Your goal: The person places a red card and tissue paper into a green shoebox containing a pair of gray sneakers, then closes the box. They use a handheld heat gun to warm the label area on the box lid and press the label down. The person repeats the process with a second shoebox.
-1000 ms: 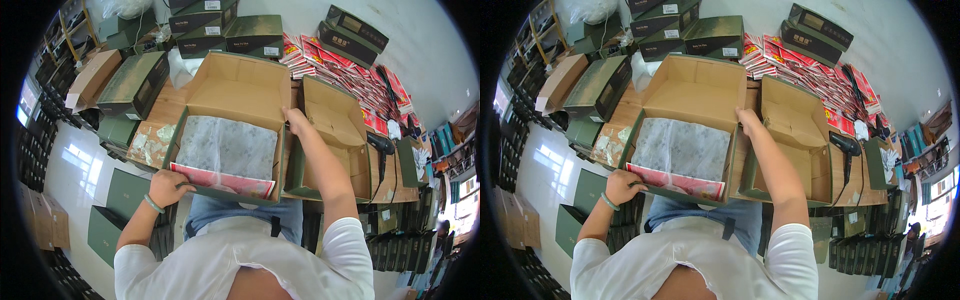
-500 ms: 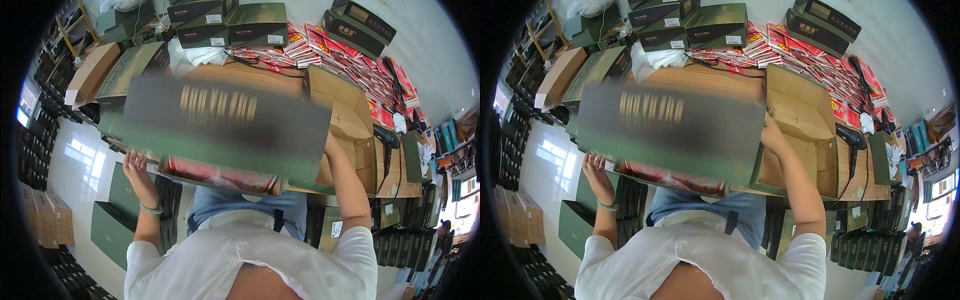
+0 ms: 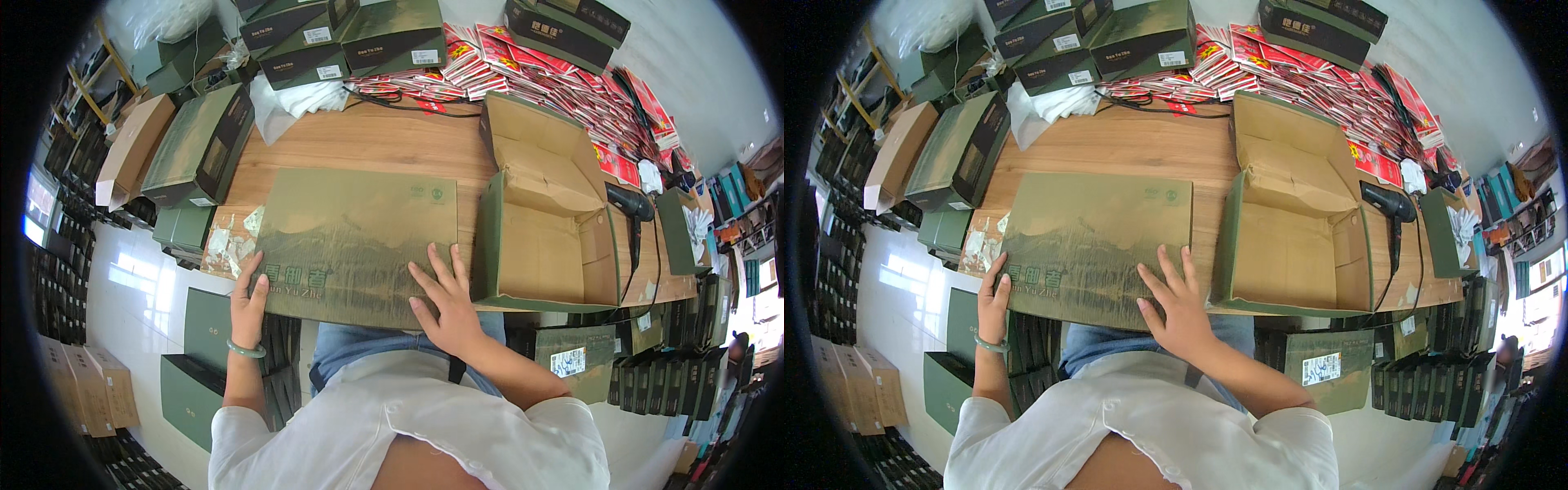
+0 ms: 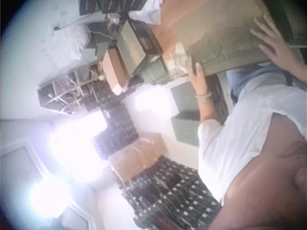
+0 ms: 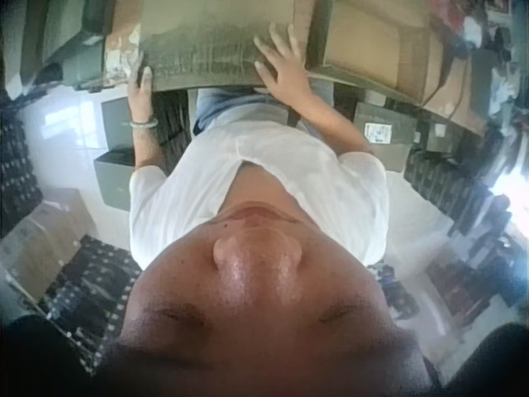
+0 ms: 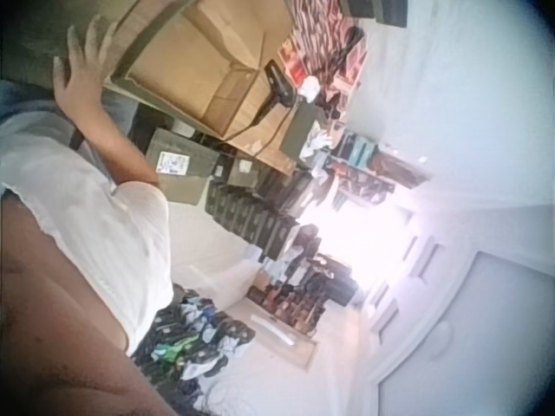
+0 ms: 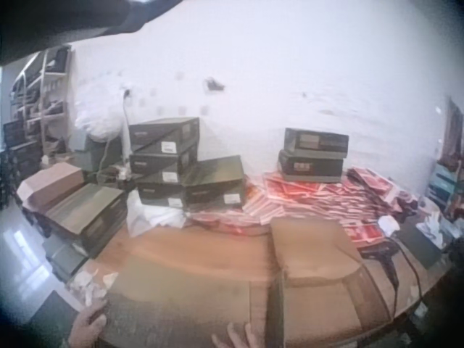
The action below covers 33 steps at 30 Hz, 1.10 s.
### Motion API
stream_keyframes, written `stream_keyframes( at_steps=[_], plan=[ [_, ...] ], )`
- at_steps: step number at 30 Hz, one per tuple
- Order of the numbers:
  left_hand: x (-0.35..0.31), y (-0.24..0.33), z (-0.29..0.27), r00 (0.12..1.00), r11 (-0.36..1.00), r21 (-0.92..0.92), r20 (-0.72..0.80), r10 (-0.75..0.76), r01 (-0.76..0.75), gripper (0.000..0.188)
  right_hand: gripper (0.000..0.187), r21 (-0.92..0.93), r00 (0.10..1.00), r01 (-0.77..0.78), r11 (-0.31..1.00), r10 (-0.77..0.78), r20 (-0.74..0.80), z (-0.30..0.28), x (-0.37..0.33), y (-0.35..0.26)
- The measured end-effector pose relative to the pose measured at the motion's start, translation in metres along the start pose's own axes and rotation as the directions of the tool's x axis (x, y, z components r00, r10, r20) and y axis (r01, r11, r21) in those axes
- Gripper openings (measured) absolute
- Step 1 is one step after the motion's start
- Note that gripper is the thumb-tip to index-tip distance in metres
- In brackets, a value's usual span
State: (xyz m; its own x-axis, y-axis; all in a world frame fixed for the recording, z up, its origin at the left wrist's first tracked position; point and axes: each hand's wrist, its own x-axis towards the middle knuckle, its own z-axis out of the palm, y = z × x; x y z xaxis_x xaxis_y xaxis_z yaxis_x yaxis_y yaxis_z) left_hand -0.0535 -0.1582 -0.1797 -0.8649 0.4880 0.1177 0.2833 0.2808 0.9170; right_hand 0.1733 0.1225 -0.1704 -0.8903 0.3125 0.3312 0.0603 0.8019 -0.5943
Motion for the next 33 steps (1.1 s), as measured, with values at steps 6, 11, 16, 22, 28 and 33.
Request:
stream_keyframes(
  at_steps=[6,11,16,22,28,33],
  plan=[
    [-0.008,-0.011,0.003,0.998,0.964,-0.265,-0.067,-0.001,-0.017,0.06,0.07,0.469,0.982,-0.021,0.883,0.106,-0.157,0.008,-0.018,0.019],
    [-0.042,-0.082,0.024,0.98,0.785,-0.613,-0.08,-0.18,0.094,0.072,0.093,0.844,0.946,-0.274,0.461,0.287,0.15,0.078,-0.105,0.068],
    [-0.022,-0.072,0.022,0.963,0.709,-0.694,-0.091,-0.255,0.123,0.073,0.099,0.682,0.971,-0.238,0.692,0.187,0.148,0.03,-0.057,0.018],
    [0.037,-0.101,0.011,0.87,0.678,-0.734,-0.307,-0.385,0.041,0.07,0.09,0.323,0.988,0.153,0.934,-0.148,-0.041,-0.017,0.024,-0.052],
    [0.103,-0.125,-0.014,0.654,0.969,-0.248,-0.731,-0.193,0.009,0.055,0.075,0.118,0.904,0.405,0.907,-0.378,-0.199,0.007,0.121,-0.095],
    [0.072,-0.026,-0.024,0.796,0.879,-0.151,-0.513,0.322,-0.453,0.084,0.075,0.137,0.87,0.474,0.87,-0.437,-0.229,0.031,0.178,-0.127]
  ],
)
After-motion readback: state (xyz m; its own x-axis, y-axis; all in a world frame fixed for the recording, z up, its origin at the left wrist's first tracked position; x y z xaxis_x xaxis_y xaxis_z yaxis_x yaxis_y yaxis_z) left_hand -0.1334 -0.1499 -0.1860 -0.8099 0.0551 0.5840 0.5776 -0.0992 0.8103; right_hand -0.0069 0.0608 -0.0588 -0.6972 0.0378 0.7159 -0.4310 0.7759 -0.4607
